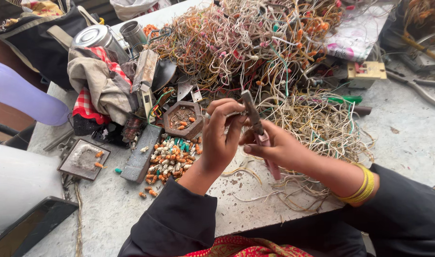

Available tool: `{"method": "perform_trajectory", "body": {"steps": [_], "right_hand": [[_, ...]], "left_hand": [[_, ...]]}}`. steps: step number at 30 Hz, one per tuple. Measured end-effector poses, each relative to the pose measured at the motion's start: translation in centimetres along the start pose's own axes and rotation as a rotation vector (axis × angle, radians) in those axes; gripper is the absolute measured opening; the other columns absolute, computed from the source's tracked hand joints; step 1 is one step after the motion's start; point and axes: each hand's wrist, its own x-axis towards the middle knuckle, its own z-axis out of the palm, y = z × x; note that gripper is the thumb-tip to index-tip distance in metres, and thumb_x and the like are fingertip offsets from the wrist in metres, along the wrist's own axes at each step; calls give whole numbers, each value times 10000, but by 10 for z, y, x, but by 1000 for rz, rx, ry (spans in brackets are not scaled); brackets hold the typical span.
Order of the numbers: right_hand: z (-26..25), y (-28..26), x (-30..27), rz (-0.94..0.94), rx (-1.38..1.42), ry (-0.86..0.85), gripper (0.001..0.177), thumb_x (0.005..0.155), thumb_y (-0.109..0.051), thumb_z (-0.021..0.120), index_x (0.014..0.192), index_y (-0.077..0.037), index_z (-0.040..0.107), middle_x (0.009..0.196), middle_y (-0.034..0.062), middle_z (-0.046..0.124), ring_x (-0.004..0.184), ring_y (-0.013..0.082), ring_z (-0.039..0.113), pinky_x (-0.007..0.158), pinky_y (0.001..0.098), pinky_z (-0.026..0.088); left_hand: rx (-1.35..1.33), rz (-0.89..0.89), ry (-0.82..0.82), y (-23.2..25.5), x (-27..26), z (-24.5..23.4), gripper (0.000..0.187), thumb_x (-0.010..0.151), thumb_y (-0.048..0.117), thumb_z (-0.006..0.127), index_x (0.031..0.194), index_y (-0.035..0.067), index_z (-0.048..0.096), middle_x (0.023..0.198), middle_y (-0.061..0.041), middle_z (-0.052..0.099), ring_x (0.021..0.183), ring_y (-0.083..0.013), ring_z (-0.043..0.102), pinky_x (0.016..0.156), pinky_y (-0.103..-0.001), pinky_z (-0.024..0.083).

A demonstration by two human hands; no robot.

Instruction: The person uses pliers to strip insulation from individual wires taken from a tangled mass on the table. They repeatedly cut and pull the insulation off each wire, dropping the stripped pieces onto the work surface.

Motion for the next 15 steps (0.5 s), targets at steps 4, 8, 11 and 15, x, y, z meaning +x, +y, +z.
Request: {"method": "perform_trajectory", "body": {"steps": [4,8,11,15], "right_hand": [[10,3,1,-8,89,28,695,948,-357,685,1546,-133,411,1097,97,640,956,134,602,863,334,526],[14,-1,-1,-140,-152,104,791,880,-330,775,1499,-113,334,1166,95,612,1083,185,621,939,357,517],[12,-10,-9,-160,-347,156,796,866,-346,776,1484,-120,329,1174,79,600,1067,206,628,917,373,512],[11,-21,-13,-125,-349,207,641,941,-341,665,1490,-140,402,1059,93,637,970,218,637,871,375,532]], "left_hand": [[-116,-49,26,1,-4,3,157,1073,-4,583,1229,7,564,1239,-97,541,1081,-145,639,898,-278,621],[-218,-92,99,-5,-3,8,136,1092,3,568,1226,5,546,1226,-72,540,1056,-109,603,916,-256,567],[-327,-146,149,-7,-4,6,142,1106,24,565,1241,11,523,1223,-51,532,1031,-84,579,924,-232,530],[-398,-196,132,-6,0,0,180,1079,6,618,1245,0,547,1230,-47,534,1061,-77,582,937,-226,524]]}}
